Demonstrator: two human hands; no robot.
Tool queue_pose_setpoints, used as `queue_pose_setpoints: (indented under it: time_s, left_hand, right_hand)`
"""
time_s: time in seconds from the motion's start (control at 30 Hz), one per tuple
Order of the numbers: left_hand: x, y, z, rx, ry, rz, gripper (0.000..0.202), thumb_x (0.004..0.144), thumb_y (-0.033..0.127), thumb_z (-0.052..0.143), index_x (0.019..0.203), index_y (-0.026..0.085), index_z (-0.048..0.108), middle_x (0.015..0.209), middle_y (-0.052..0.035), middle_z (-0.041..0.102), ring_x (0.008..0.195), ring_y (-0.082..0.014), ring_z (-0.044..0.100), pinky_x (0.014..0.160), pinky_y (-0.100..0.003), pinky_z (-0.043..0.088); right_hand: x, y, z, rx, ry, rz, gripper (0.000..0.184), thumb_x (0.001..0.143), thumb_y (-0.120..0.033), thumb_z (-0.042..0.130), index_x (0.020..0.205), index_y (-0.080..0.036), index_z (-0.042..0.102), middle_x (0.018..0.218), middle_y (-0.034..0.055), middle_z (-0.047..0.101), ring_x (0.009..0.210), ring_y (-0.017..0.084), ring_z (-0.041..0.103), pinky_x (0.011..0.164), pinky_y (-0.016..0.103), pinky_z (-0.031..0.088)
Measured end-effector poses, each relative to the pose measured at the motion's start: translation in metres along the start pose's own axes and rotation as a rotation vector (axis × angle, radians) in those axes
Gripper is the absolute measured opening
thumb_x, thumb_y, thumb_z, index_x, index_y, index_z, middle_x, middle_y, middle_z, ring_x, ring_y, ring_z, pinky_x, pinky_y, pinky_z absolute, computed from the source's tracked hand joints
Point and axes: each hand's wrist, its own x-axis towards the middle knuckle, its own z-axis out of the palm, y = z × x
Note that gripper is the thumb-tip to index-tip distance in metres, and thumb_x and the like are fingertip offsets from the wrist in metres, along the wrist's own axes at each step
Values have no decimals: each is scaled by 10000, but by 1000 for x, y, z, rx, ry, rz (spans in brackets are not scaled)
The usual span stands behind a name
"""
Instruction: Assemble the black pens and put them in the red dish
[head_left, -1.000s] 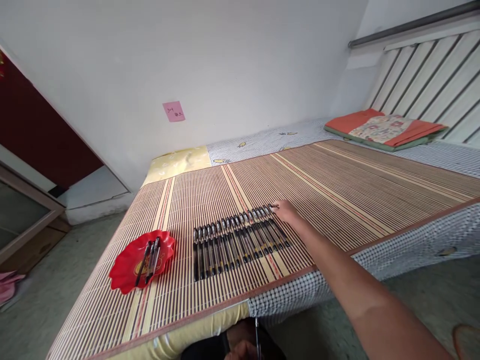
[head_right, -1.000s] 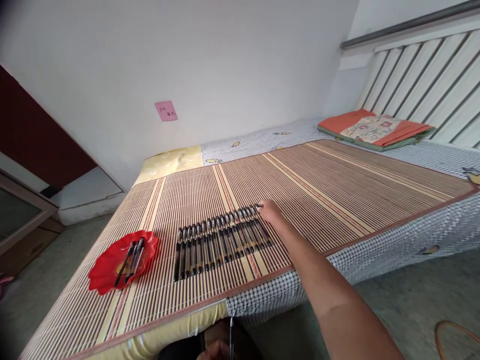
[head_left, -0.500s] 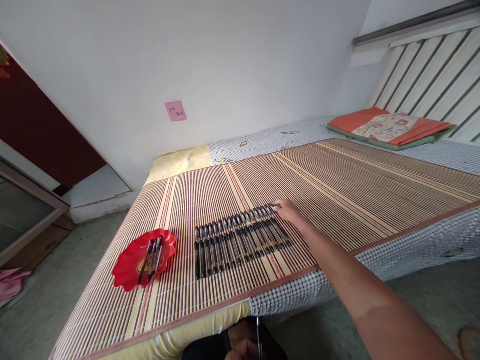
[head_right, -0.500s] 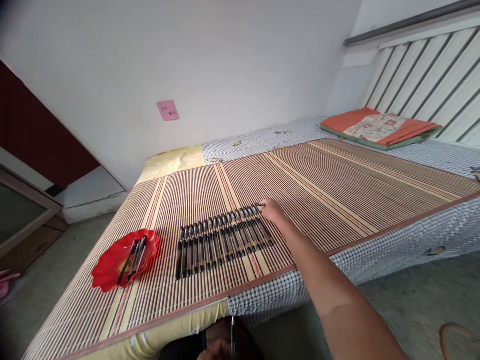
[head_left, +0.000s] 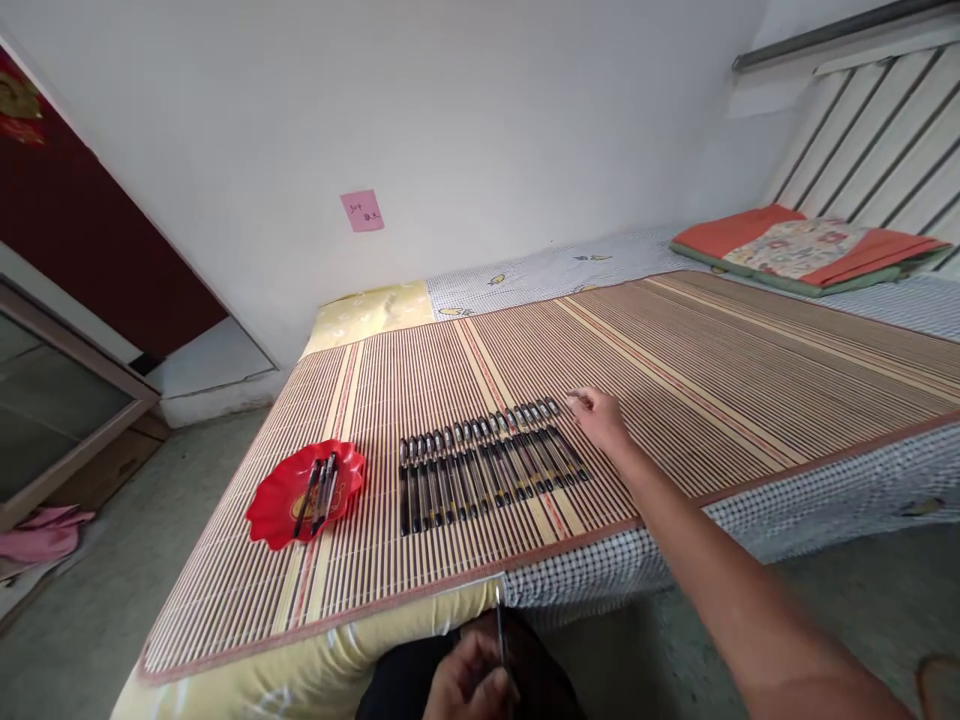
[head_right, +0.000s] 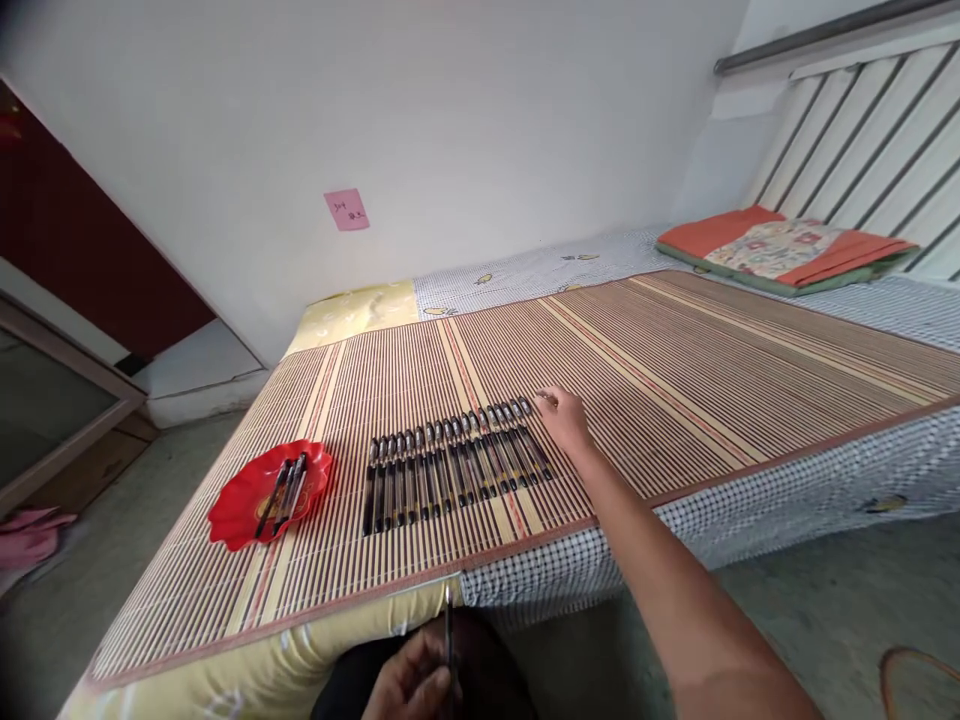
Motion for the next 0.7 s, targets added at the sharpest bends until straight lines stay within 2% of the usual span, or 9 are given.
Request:
queue_pose_setpoints:
  time_s: [0.03,0.1,0.13,0.23,0.33,0.4,0.53,0.63,0.7]
  left_hand:
    - [-3,7,1,-26,39,45,540,732,684,803,840,183,633,696,-8,627,605,-109,517,603,-238,408]
    - [-7,23,3,-63,112,104,466,761,597,823,850,181,633,729,-3,617,648,-119,532,628,-239,429]
    - [-9,30,5,-73,142,127,454,752,571,838,835,180,624,730,2,605,660,-121,530,635,-237,434]
    - [-13,45,12,-71,195,183,473,710,559,870,794,186,590,693,28,543,638,-107,477,610,-218,411]
    - [-20,50,21,-8,213,222,470,719,572,855,779,195,580,660,43,500,607,-102,425,579,-212,374]
    - [-26,50,27,63,222,241,479,717,587,847,756,195,574,651,45,491,600,-103,400,576,-215,361]
    - [-37,44,30,169,310,301,509,702,631,840,735,196,580,631,58,442,584,-104,343,566,-221,326]
    - [-43,39,25,230,357,337,498,709,654,822,735,199,620,621,45,470,581,-122,372,569,-240,339]
    - [-46,37,21,278,332,344,473,758,655,781,747,197,662,638,18,533,605,-144,428,595,-255,370]
  right_hand:
    - [-21,-4,-4,53,11,-33,390,1007,-341,479,1255,-129,692,980,123,762,781,193,683,698,283,512]
    - [-73,-15,-10,335,-24,-126,392,995,-454,522,1158,-155,716,875,99,736,684,186,634,611,291,489]
    - [-102,-20,-11,441,-105,-128,396,978,-510,555,1118,-179,724,847,83,723,656,181,612,585,292,483]
    - [-186,-38,-5,632,-489,-85,391,957,-569,611,1057,-209,727,777,46,691,661,178,614,598,297,502]
    - [-241,-52,12,788,-619,-48,399,942,-587,633,1003,-202,717,788,42,689,657,167,619,576,280,472]
    - [-258,-58,23,858,-608,-24,425,899,-620,673,943,-199,707,699,13,641,621,160,606,554,270,449]
    - [-270,-63,32,899,-532,-2,435,827,-628,745,801,-199,676,654,-9,595,569,140,564,532,260,413]
    - [-276,-63,34,875,-498,-28,427,848,-621,719,775,-202,681,642,-2,605,569,145,559,540,267,405]
    - [-279,-62,34,878,-485,-50,430,858,-626,699,772,-204,687,625,-1,604,566,151,560,547,272,404]
